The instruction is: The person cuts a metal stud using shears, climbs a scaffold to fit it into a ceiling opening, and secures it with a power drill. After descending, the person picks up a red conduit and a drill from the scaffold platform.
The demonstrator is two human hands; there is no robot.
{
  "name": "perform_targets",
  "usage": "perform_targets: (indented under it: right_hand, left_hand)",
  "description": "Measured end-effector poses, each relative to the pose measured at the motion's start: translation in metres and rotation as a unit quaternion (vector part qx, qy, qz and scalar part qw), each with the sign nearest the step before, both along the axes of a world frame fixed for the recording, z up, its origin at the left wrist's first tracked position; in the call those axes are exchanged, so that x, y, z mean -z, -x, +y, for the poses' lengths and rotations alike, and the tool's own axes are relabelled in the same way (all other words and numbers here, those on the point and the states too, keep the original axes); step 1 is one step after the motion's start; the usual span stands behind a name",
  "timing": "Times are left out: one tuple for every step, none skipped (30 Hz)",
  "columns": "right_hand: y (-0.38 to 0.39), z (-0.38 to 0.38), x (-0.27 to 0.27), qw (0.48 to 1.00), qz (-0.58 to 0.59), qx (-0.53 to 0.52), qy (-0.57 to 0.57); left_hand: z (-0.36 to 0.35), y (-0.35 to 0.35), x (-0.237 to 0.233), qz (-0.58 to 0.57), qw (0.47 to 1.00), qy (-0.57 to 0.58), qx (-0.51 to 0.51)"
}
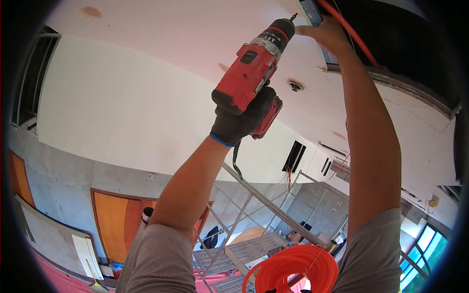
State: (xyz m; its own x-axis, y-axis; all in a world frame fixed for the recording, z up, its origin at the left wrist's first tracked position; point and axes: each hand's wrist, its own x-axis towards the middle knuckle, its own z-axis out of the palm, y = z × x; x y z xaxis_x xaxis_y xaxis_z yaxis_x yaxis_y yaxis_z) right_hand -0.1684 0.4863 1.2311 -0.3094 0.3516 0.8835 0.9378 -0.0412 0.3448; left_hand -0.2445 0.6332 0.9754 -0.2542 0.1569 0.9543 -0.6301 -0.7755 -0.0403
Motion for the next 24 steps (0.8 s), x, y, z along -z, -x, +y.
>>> perform_targets:
  right_hand:
    - [-0.001,0.0,0.001,1.0,0.001,0.001,0.001]
    - [-0.001,0.001,0.0,1.0,0.0,0.009,-0.008]
    - [-0.002,0.001,0.0,1.0,-0.001,0.018,-0.017]
    - [-0.002,0.002,-0.001,0.999,-0.002,0.027,-0.026]
    - [-0.005,0.005,-0.004,0.999,-0.02,0.014,-0.046]
    - [-0.011,0.011,-0.007,0.997,-0.037,0.001,-0.066]
    - [-0.014,0.012,-0.007,0.995,-0.053,-0.012,-0.085]
    - [-0.015,0.012,-0.008,0.996,-0.048,-0.011,-0.076]
    - [-0.014,0.011,-0.009,0.997,-0.042,-0.011,-0.068]
    - [-0.014,0.01,-0.009,0.998,-0.036,-0.01,-0.059]
    - [-0.014,0.011,-0.009,0.997,-0.04,-0.013,-0.065]
    - [-0.016,0.012,-0.011,0.996,-0.044,-0.014,-0.071]
    - [-0.018,0.014,-0.012,0.996,-0.048,-0.016,-0.077]
    - [-0.019,0.016,-0.013,0.995,-0.049,-0.02,-0.081]
    - [-0.02,0.018,-0.015,0.995,-0.05,-0.024,-0.084]
    - [-0.017,0.017,-0.013,0.995,-0.051,-0.027,-0.087]
    - [-0.015,0.014,-0.01,0.996,-0.048,-0.021,-0.077]
    - [-0.012,0.01,-0.005,0.997,-0.044,-0.014,-0.066]
    - [-0.007,0.005,-0.001,0.998,-0.041,-0.007,-0.056]
    - [-0.004,0.003,0.0,0.998,-0.033,0.004,-0.053]
    - [-0.002,0.001,0.002,0.998,-0.025,0.015,-0.049]
    - [-0.001,0.0,0.002,0.998,-0.017,0.025,-0.046]
    - [0.0,0.0,0.002,0.998,-0.021,0.019,-0.047]
    - [-0.001,0.002,0.002,0.999,-0.026,0.013,-0.046]
  left_hand:
    - [0.0,0.0,0.001,0.006,1.0,0.001,0.002]
    - [-0.001,0.0,0.001,0.01,1.0,0.003,0.003]
    - [0.0,-0.002,0.001,0.009,1.0,-0.002,0.005]
    - [0.002,-0.003,0.0,0.008,1.0,-0.007,0.008]
    - [0.004,-0.003,-0.001,0.006,1.0,-0.012,0.01]
    - [0.006,-0.003,-0.001,0.009,1.0,-0.015,-0.002]
    - [0.006,-0.002,-0.002,0.012,1.0,-0.018,-0.013]
    - [0.006,-0.002,-0.002,0.014,0.999,-0.021,-0.025]
    - [0.006,-0.002,-0.003,0.014,1.0,-0.019,-0.009]
    - [0.005,-0.003,-0.002,0.014,1.0,-0.017,0.006]
    - [0.004,-0.002,-0.002,0.013,1.0,-0.015,0.022]
    - [0.003,-0.002,-0.002,0.011,1.0,-0.016,0.019]
    - [0.001,-0.001,-0.002,0.009,1.0,-0.017,0.016]
    - [0.0,0.001,-0.001,0.007,1.0,-0.018,0.014]
    - [0.001,0.0,-0.001,0.007,1.0,-0.013,0.014]
    - [0.002,-0.001,-0.004,0.006,1.0,-0.009,0.013]
    - [0.003,-0.002,-0.005,0.006,1.0,-0.005,0.013]
    - [0.001,-0.001,-0.004,0.007,1.0,-0.008,0.012]
    - [-0.002,0.0,-0.004,0.007,1.0,-0.012,0.01]
    - [-0.005,0.002,-0.004,0.007,1.0,-0.016,0.008]
    - [-0.01,0.004,-0.004,0.014,0.999,0.0,0.029]
    - [-0.015,0.006,-0.005,0.02,0.998,0.016,0.049]
    - [-0.02,0.007,-0.008,0.026,0.997,0.031,0.067]
    - [-0.021,0.005,-0.008,0.027,0.994,0.035,0.099]
